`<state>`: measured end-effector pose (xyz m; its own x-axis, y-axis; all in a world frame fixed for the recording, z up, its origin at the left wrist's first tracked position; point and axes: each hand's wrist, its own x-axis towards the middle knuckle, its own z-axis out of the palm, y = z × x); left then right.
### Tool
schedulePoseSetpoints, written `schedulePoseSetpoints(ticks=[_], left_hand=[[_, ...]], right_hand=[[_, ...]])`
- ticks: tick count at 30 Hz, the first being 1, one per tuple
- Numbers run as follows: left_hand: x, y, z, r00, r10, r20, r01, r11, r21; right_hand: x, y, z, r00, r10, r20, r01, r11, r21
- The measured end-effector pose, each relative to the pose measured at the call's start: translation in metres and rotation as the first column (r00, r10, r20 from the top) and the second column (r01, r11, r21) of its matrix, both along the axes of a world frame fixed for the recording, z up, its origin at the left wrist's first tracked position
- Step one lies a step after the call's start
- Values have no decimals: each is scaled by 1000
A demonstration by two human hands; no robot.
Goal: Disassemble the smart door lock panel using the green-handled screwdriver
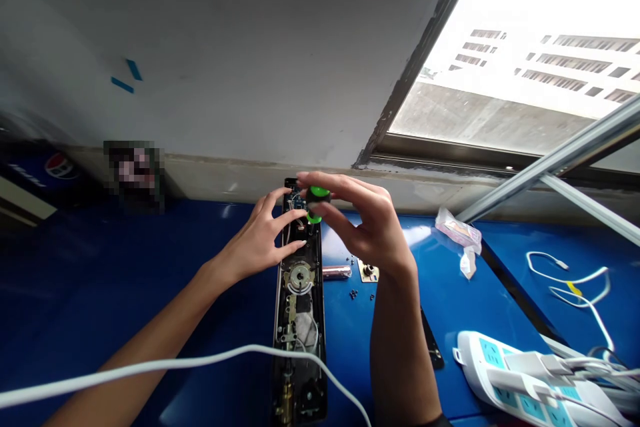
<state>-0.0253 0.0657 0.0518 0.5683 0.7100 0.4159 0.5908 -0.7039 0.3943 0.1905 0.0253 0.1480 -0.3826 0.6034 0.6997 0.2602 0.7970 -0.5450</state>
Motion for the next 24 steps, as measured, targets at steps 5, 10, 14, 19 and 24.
schedulePoseSetpoints(ticks=[5, 10, 14, 19, 24], left_hand=[[2, 3, -6, 998, -24, 57, 29, 996, -82], [2, 4, -9, 997, -52, 56, 59, 991, -118], [2, 4, -8, 998, -45, 43, 52, 985, -165], [2, 4, -7, 997, -56, 43, 63, 986, -157], [1, 4, -7, 998, -58, 38, 64, 982, -175]], right_hand=[[2, 1, -1, 989, -148, 11, 147, 988, 56], [5, -1, 2, 1000, 11, -15, -12, 1000, -29], [5, 3, -2, 993, -99, -68, 104, 991, 85], [6, 5, -3, 994, -88, -64, 89, 996, 18], [9, 4, -3, 984, -112, -139, 121, 991, 53]])
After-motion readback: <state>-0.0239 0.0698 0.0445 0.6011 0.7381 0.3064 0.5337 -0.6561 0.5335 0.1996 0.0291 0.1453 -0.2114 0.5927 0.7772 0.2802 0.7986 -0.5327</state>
